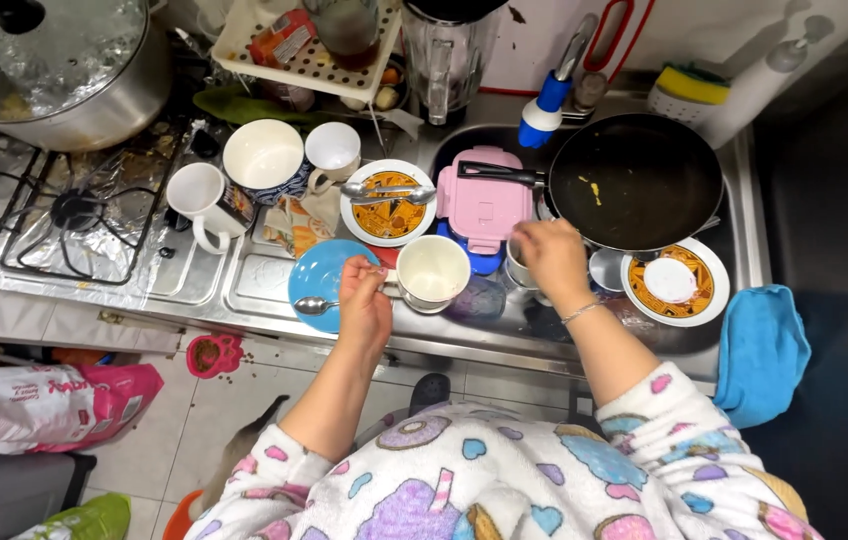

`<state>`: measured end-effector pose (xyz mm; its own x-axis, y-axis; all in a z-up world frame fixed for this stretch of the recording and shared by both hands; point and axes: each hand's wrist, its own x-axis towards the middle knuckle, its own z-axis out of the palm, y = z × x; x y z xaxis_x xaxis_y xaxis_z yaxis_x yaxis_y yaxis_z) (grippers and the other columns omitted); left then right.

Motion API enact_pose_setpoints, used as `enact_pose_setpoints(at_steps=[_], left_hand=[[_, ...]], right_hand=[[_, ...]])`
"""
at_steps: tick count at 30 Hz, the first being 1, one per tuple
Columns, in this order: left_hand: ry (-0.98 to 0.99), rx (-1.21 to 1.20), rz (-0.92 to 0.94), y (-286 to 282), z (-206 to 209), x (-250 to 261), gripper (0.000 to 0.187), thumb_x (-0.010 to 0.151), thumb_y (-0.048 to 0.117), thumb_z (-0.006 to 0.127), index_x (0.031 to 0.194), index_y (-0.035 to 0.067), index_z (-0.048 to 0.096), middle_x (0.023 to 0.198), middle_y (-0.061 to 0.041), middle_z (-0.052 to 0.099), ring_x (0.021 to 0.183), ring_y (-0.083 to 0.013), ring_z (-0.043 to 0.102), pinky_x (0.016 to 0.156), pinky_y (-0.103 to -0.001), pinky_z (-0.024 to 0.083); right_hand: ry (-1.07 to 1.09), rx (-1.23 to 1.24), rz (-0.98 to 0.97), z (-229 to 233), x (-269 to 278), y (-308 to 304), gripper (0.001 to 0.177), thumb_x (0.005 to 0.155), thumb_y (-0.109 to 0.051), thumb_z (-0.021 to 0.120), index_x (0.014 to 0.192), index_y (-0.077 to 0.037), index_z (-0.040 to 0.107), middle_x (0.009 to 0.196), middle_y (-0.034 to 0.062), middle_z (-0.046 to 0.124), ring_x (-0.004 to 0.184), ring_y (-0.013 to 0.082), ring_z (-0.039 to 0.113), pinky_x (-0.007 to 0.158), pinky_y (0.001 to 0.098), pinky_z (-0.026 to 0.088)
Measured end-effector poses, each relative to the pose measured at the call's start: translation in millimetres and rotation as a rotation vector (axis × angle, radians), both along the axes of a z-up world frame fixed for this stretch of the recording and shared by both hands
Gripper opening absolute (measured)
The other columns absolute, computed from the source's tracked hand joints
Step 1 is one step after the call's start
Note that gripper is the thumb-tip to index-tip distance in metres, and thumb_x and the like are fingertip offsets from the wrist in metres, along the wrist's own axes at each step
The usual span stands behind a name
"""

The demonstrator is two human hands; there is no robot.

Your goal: Clearing dishes, glasses, and food containers from a dining table and moving them to the kitchen sink and trash.

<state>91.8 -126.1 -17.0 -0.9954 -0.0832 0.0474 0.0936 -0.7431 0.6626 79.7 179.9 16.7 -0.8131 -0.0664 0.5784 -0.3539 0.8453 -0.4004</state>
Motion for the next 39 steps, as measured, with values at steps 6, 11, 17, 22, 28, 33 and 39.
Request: enact_pose_setpoints(at_steps=[6, 11, 17, 22, 28, 33, 39], left_hand=[[-0.014, -0.019, -0.015, 14.5, -4.1, 3.2, 0.026, 0.086, -0.009, 0.062, 0.103, 0.009, 0.054, 0.096, -0.001, 0.059, 0.094, -0.0115, 0.056, 0.091, -0.026, 0.043], [-0.019, -0.010, -0.046, 38.5, -9.8, 9.1, 0.027, 0.086, -0.009, 0.063, 0.103, 0.010, 0.053, 0.092, 0.000, 0.059, 0.086, -0.0106, 0.053, 0.083, -0.025, 0.040], [-0.020, -0.021, -0.046, 53.5, -9.5, 27.1, 0.028, 0.086, -0.008, 0.063, 0.103, 0.011, 0.053, 0.088, 0.001, 0.057, 0.084, -0.0096, 0.052, 0.082, -0.025, 0.040], [-0.017, -0.021, 0.058, 45.8, -19.8, 48.9, 0.026, 0.083, -0.006, 0.063, 0.102, 0.010, 0.055, 0.091, 0.001, 0.059, 0.085, -0.0108, 0.053, 0.081, -0.026, 0.040], [0.019, 0.034, 0.242, -2.9, -2.7, 78.6, 0.025, 0.085, -0.007, 0.062, 0.102, 0.010, 0.055, 0.094, -0.002, 0.058, 0.090, -0.0138, 0.055, 0.085, -0.029, 0.042], [0.087, 0.033, 0.431, -63.0, 22.5, 99.7, 0.025, 0.090, -0.006, 0.063, 0.103, 0.013, 0.054, 0.093, 0.000, 0.056, 0.091, -0.0131, 0.053, 0.088, -0.029, 0.040], [0.073, 0.006, 0.500, -128.0, 36.8, 101.3, 0.025, 0.089, -0.002, 0.065, 0.101, 0.014, 0.052, 0.094, 0.003, 0.054, 0.092, -0.0112, 0.049, 0.086, -0.029, 0.039]], right_hand=[[0.079, -0.915, 0.001, 28.4, 16.3, 20.2, 0.021, 0.103, -0.010, 0.070, 0.121, -0.006, 0.060, 0.093, 0.0067, 0.065, 0.079, 0.0121, 0.059, 0.071, 0.0285, 0.050], [-0.027, -1.208, 0.313, 27.0, 42.3, 8.3, 0.020, 0.105, -0.006, 0.064, 0.121, -0.006, 0.053, 0.102, 0.0049, 0.069, 0.086, 0.0109, 0.066, 0.077, 0.0251, 0.055], [-0.258, -0.949, 0.510, 20.4, 84.4, 2.7, 0.017, 0.102, -0.002, 0.063, 0.118, -0.003, 0.057, 0.110, 0.0056, 0.070, 0.097, 0.0102, 0.067, 0.088, 0.0252, 0.056], [-0.220, -0.639, 0.396, 26.3, 102.9, 5.6, 0.025, 0.094, 0.002, 0.069, 0.118, -0.002, 0.067, 0.111, 0.0047, 0.069, 0.092, 0.0095, 0.064, 0.083, 0.0226, 0.054], [-0.211, -0.772, 0.528, -17.7, 92.6, 13.1, 0.021, 0.096, 0.002, 0.067, 0.116, -0.003, 0.065, 0.118, 0.0011, 0.065, 0.100, 0.0053, 0.063, 0.083, 0.0195, 0.051], [-0.590, -0.844, 0.507, -43.3, 88.9, -13.0, 0.023, 0.095, 0.000, 0.070, 0.118, -0.004, 0.070, 0.090, -0.0044, 0.064, 0.077, 0.0008, 0.055, 0.068, 0.0159, 0.045], [-0.615, -0.807, 0.518, -42.0, 72.7, -73.7, 0.025, 0.091, -0.005, 0.070, 0.115, -0.003, 0.067, 0.100, -0.0053, 0.070, 0.081, 0.0006, 0.061, 0.070, 0.0168, 0.050]])
